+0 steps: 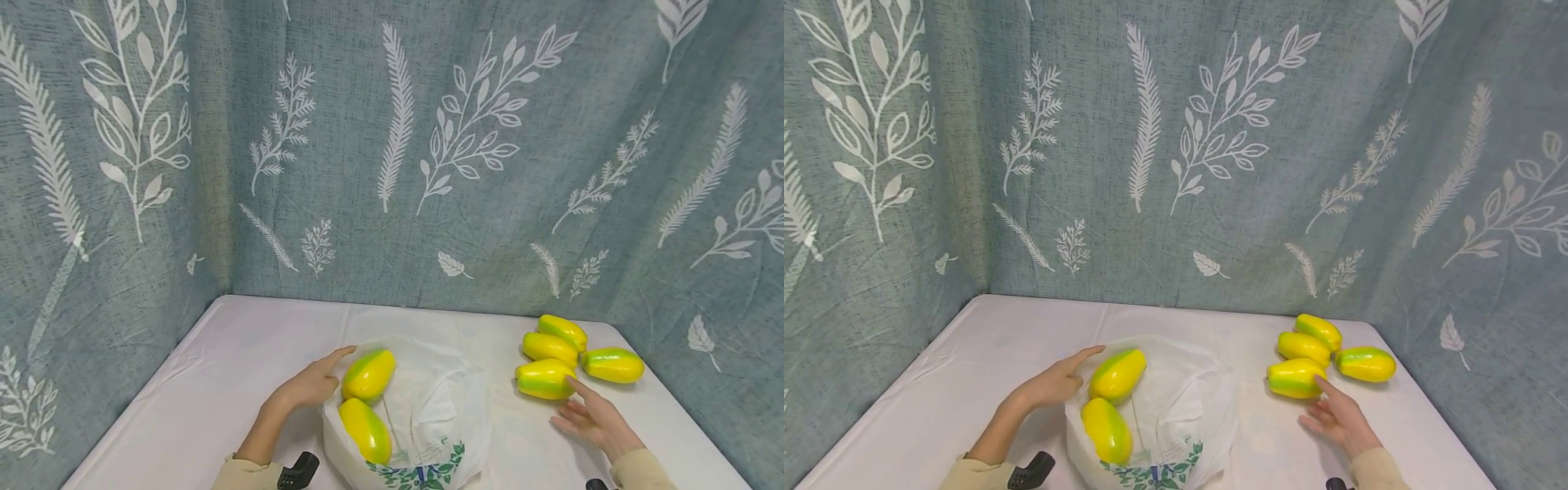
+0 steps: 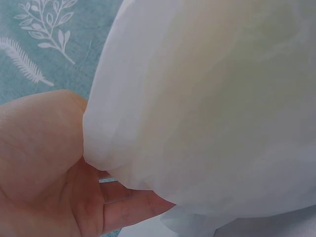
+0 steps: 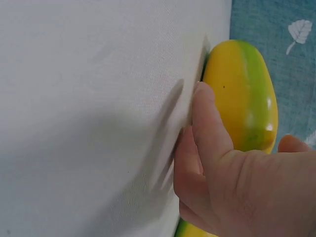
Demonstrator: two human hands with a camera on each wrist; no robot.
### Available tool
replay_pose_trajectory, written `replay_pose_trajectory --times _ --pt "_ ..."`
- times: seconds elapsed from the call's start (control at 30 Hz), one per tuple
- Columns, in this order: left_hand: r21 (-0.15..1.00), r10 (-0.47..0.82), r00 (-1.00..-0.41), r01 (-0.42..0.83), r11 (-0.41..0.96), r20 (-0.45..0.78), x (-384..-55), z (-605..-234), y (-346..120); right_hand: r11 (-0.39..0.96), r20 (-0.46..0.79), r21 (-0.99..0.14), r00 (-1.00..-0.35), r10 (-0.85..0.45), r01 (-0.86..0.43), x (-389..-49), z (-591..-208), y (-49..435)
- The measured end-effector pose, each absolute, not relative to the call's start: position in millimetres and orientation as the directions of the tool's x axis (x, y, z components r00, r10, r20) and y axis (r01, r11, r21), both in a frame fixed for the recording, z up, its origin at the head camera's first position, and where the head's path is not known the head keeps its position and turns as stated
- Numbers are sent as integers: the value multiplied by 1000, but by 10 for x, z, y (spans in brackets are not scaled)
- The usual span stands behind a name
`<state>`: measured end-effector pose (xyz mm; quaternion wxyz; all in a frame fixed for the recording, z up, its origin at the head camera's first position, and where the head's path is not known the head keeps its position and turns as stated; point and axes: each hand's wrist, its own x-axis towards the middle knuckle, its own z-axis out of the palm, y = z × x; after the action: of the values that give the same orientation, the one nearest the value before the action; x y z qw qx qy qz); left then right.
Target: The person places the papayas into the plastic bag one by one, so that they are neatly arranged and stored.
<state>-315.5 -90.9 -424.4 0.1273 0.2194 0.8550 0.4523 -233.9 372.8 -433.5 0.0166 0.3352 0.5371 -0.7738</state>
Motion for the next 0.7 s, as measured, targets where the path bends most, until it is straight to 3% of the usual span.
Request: replay_pose_trajectory --times 0.17,0.5,0.7 --pt "830 491 -871 259 495 -21 -3151 -4237 -913 -430 -556 -813 -741 377 392 -2405 -4334 3678" --pt "823 487 -873 262 504 -21 -3164 -4248 -924 -359 -468 -866 -817 336 349 -2461 -4311 3553" --pt "822 495 -868 267 502 -20 -3157 -4247 -927 -298 -431 -893 -830 354 337 -2507 -4317 3508"
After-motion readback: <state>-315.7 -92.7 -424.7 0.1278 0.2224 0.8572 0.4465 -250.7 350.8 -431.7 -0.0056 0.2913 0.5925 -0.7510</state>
